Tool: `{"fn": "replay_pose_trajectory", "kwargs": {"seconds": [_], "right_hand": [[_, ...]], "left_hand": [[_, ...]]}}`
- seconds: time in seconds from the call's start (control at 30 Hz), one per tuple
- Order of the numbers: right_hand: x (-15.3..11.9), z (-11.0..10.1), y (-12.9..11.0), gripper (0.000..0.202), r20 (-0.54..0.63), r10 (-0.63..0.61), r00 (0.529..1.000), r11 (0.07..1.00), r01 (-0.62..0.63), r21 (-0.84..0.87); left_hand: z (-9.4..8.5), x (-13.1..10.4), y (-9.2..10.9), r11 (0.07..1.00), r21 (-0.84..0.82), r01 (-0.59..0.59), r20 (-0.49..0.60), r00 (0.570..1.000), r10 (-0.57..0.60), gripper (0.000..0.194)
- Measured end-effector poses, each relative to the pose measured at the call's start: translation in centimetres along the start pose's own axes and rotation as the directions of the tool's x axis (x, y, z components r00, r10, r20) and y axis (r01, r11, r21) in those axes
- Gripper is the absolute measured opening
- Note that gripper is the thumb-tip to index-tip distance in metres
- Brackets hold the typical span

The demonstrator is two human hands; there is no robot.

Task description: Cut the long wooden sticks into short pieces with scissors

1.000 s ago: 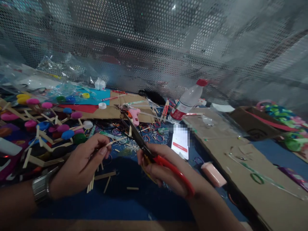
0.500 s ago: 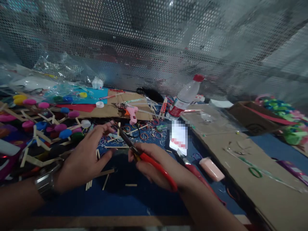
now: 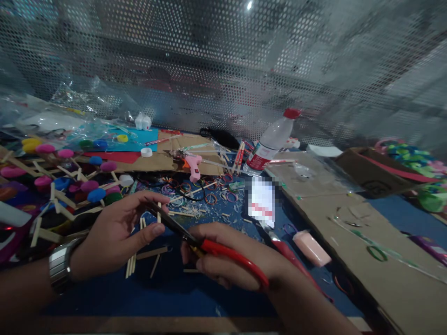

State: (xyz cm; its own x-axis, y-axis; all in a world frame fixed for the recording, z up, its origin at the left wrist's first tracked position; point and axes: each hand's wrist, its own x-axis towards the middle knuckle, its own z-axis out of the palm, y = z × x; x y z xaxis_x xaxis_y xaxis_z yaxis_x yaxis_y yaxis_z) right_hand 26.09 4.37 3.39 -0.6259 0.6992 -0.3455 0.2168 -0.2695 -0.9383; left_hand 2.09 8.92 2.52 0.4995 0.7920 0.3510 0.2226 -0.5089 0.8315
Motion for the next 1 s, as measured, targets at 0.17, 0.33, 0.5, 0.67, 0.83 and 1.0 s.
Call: {"fn": "replay_pose_trajectory", "kwargs": {"seconds": [0.17, 0.33, 0.5, 0.67, 0.83, 1.0], "right_hand": [[0.0, -0.2, -0.2, 0.022, 0.009, -0.108, 0.994, 0.993, 0.109, -0.045], [-0.1, 0.1, -0.4, 0.027, -0.021, -0.102, 0.995, 0.992, 0.100, -0.079], [0.0, 0.4, -0.4, 0.031, -0.085, -0.084, 0.993, 0.993, 0.076, -0.092], [0.3, 0.7, -0.3, 0.030, -0.173, -0.120, 0.978, 0.988, 0.101, -0.118], [1.2, 0.8, 0.3, 0.017, -0.391, -0.353, 0.850, 0.848, 0.115, -0.517], [1.7, 0.8, 0.8, 0.025, -0.462, -0.537, 0.705, 0.694, 0.058, -0.718]], "left_hand": [[-0.2, -0.3, 0.0, 0.996, 0.064, -0.057, -0.028, 0.998, 0.059, 0.033], [0.0, 0.2, -0.4, 0.988, -0.123, -0.091, -0.222, 0.973, 0.062, 0.022], [-0.4, 0.8, -0.5, 0.990, -0.104, -0.100, -0.300, 0.952, 0.065, 0.007], [-0.8, 0.9, -0.4, 0.998, -0.043, -0.043, -0.386, 0.922, 0.023, 0.009], [-0.7, 0.6, -0.1, 0.994, -0.073, 0.076, -0.311, 0.946, -0.095, 0.014], [-0.2, 0.7, -0.2, 0.984, -0.114, 0.134, -0.271, 0.949, -0.161, 0.015]]}}
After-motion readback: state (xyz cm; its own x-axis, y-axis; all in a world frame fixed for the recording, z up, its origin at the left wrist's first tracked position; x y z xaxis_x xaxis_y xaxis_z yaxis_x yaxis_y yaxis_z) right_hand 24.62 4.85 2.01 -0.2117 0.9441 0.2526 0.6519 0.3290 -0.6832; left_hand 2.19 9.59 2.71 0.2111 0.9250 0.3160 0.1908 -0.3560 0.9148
